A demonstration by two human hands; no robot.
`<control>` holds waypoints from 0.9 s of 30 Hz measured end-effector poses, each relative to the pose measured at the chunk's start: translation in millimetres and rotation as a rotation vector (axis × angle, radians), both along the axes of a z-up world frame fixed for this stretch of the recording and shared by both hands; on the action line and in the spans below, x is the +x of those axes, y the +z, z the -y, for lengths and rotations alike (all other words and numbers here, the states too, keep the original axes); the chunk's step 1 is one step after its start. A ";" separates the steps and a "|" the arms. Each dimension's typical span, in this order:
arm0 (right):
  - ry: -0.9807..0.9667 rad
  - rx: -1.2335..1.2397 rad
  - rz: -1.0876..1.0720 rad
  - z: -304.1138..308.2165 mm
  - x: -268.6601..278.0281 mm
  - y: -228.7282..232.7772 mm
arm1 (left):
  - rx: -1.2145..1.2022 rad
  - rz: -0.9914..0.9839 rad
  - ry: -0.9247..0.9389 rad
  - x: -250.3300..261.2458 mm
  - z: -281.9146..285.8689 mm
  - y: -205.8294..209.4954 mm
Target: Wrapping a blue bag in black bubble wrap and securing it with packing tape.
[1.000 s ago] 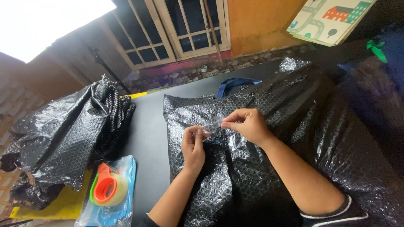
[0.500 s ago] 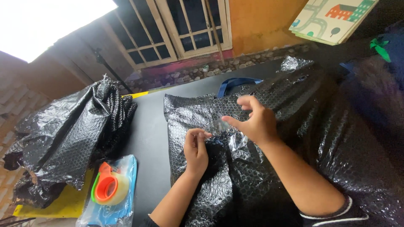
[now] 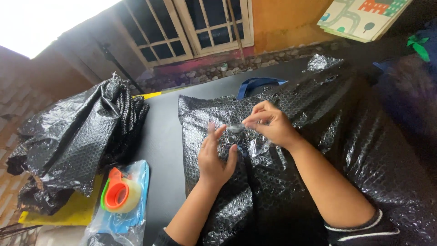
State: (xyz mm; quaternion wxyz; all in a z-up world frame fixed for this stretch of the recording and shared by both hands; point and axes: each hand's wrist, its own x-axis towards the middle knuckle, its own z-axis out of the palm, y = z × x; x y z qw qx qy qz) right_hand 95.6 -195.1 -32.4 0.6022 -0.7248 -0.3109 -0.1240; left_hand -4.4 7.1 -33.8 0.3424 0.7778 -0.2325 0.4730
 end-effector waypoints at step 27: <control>0.069 -0.894 -0.184 24.1 -43.6 48.7 | 0.887 -1.055 0.083 -36.7 -31.9 31.9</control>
